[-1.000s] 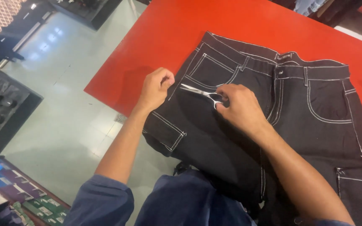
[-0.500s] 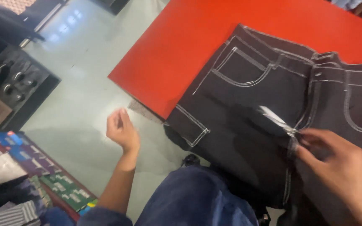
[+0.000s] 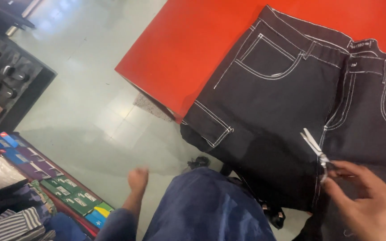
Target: The person uses scissors to trim loose threads from a pair of black jeans laid on a red table. They work on the front pockets, waistband, and back pockets, flipping the jeans over to access different areas.
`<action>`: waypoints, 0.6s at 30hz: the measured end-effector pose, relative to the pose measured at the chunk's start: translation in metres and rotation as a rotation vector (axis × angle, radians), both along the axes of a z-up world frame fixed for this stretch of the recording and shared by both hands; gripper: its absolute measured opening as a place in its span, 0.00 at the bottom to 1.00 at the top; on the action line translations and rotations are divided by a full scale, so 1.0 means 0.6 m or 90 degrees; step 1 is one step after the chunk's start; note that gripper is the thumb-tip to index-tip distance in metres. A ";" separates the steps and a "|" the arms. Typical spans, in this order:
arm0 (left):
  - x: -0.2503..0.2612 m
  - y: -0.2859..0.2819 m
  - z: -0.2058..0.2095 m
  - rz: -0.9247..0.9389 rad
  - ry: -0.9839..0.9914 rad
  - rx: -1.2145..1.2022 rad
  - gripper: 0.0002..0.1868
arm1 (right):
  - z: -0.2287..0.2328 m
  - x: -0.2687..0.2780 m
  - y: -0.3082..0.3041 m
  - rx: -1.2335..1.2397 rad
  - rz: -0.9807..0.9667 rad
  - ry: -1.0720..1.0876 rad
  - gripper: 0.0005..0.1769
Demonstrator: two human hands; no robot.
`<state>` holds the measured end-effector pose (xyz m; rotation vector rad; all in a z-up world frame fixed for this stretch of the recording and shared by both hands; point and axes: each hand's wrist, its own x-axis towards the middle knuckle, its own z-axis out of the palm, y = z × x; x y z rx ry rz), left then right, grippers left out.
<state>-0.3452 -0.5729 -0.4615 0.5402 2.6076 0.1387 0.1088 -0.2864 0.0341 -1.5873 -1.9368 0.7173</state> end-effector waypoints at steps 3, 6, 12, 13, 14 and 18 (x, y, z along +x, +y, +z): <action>-0.034 0.177 0.176 -0.048 0.225 0.627 0.14 | -0.019 -0.025 -0.016 -0.047 -0.028 0.069 0.20; 0.023 0.331 0.521 -0.183 0.182 0.833 0.05 | -0.044 -0.038 -0.020 0.030 0.035 -0.004 0.20; 0.137 0.423 0.678 -0.638 0.146 0.731 0.14 | -0.055 -0.085 -0.023 0.027 0.059 -0.053 0.19; 0.139 0.432 0.672 -0.641 0.145 0.732 0.14 | -0.054 -0.089 -0.023 0.027 0.056 -0.053 0.19; 0.142 0.442 0.666 -0.661 0.130 0.694 0.13 | -0.054 -0.094 -0.023 0.013 0.064 -0.056 0.19; 0.151 0.467 0.648 -0.682 0.139 0.722 0.09 | -0.053 -0.109 -0.018 -0.016 0.082 -0.063 0.18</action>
